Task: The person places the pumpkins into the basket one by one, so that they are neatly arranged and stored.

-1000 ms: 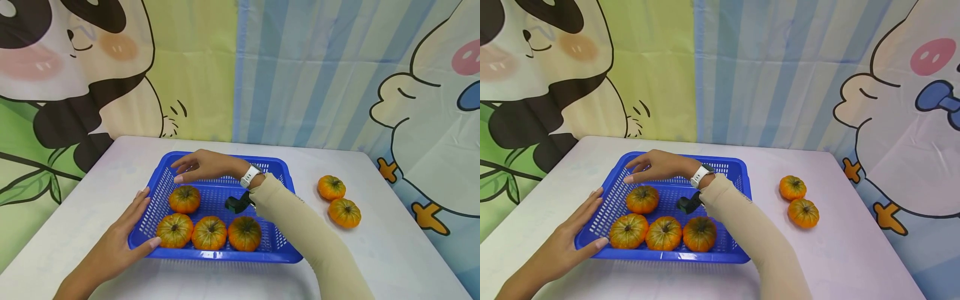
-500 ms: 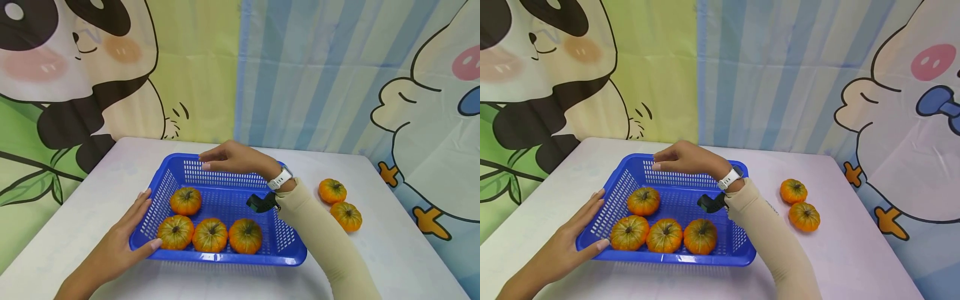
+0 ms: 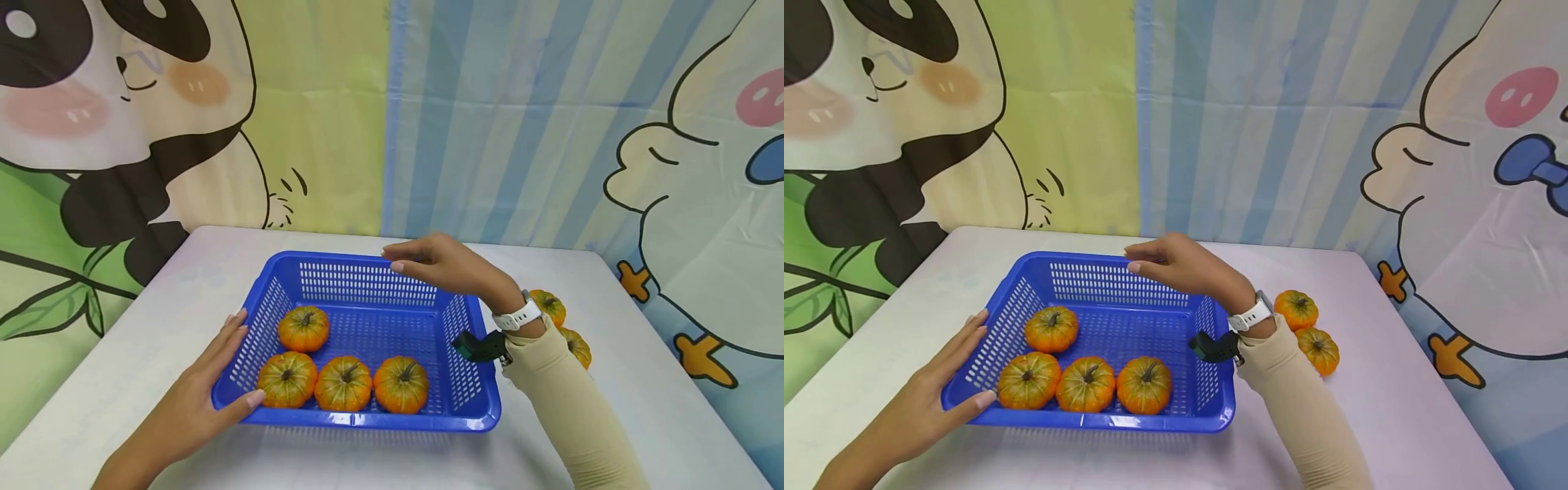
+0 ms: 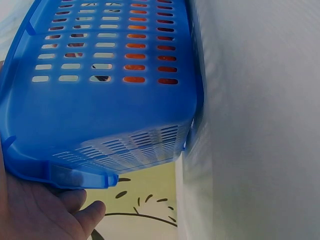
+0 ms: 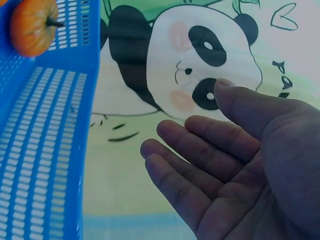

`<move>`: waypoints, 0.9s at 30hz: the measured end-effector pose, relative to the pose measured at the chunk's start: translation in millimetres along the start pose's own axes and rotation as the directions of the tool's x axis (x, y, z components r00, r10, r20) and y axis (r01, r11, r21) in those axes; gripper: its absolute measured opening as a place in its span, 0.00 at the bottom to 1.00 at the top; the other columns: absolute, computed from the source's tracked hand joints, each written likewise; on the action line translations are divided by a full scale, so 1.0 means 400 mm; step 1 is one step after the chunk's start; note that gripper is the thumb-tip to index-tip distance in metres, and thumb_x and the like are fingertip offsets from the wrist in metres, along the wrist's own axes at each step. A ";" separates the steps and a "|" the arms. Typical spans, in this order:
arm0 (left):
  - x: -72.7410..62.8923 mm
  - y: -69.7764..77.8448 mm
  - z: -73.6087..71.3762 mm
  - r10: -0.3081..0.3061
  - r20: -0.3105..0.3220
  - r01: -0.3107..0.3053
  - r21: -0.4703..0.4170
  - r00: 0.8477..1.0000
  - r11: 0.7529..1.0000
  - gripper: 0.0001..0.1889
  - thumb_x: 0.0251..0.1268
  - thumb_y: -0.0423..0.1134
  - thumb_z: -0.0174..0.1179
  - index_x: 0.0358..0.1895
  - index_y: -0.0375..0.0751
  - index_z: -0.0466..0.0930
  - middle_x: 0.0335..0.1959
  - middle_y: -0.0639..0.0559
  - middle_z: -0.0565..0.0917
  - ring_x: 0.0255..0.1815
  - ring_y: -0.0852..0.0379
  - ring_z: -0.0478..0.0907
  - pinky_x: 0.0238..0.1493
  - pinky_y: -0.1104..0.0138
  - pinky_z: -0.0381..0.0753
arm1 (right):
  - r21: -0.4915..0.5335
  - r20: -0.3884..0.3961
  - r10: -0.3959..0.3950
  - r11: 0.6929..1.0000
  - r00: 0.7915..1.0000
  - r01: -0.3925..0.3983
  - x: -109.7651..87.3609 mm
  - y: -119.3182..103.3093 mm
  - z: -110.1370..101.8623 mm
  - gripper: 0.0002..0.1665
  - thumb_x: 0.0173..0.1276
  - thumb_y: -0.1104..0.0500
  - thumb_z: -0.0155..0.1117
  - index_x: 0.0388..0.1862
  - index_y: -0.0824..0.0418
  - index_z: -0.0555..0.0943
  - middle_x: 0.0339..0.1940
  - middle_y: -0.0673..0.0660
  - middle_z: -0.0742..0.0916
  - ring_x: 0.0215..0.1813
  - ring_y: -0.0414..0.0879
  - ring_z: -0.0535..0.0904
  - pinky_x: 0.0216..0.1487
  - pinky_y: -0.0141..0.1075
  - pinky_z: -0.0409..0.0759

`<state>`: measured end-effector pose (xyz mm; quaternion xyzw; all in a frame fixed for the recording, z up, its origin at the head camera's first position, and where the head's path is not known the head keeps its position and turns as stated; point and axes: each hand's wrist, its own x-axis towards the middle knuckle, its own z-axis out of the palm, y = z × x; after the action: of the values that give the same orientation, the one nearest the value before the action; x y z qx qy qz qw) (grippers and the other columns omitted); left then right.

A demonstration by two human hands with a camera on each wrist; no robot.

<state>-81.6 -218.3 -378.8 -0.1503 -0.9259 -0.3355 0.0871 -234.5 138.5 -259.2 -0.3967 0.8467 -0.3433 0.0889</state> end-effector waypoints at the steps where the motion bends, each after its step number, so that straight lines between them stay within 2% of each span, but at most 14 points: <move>1: 0.000 0.000 0.000 -0.003 0.001 0.003 0.001 1.000 1.000 0.48 0.59 0.50 0.67 0.79 0.48 0.47 0.79 0.56 0.44 0.78 0.45 0.42 0.56 0.31 0.62 | -0.007 -0.007 0.012 1.000 1.000 -0.012 -0.010 0.007 -0.001 0.24 0.75 0.53 0.56 0.65 0.63 0.76 0.62 0.55 0.81 0.62 0.46 0.77 0.60 0.42 0.76; 10: 0.000 -0.004 0.002 -0.006 0.000 0.006 -0.008 1.000 1.000 0.48 0.59 0.50 0.66 0.79 0.51 0.47 0.79 0.56 0.44 0.78 0.44 0.43 0.56 0.30 0.61 | -0.057 -0.114 0.054 0.997 0.992 -0.061 -0.129 0.066 -0.005 0.23 0.75 0.55 0.56 0.65 0.60 0.77 0.59 0.54 0.82 0.59 0.48 0.79 0.55 0.43 0.79; 17: 0.001 -0.002 0.000 0.013 -0.008 -0.013 0.005 1.000 1.000 0.48 0.59 0.49 0.67 0.79 0.49 0.47 0.79 0.55 0.45 0.78 0.46 0.43 0.58 0.31 0.60 | -0.051 -0.177 0.136 0.988 0.975 -0.147 -0.227 0.097 -0.007 0.22 0.76 0.55 0.56 0.64 0.61 0.77 0.58 0.57 0.83 0.58 0.51 0.80 0.54 0.42 0.80; 27: -0.001 -0.001 -0.002 0.013 -0.007 -0.013 0.006 1.000 1.000 0.48 0.59 0.49 0.67 0.79 0.48 0.47 0.79 0.54 0.45 0.78 0.45 0.42 0.58 0.31 0.60 | -0.062 -0.273 0.189 0.975 0.943 -0.213 -0.309 0.130 0.000 0.22 0.74 0.55 0.57 0.63 0.63 0.78 0.57 0.58 0.83 0.57 0.54 0.80 0.51 0.42 0.81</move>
<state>-81.2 -219.2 -378.7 -0.1549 -0.9256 -0.3327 0.0929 -183.8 252.4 -308.1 -0.2625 0.9016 -0.3437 -0.0087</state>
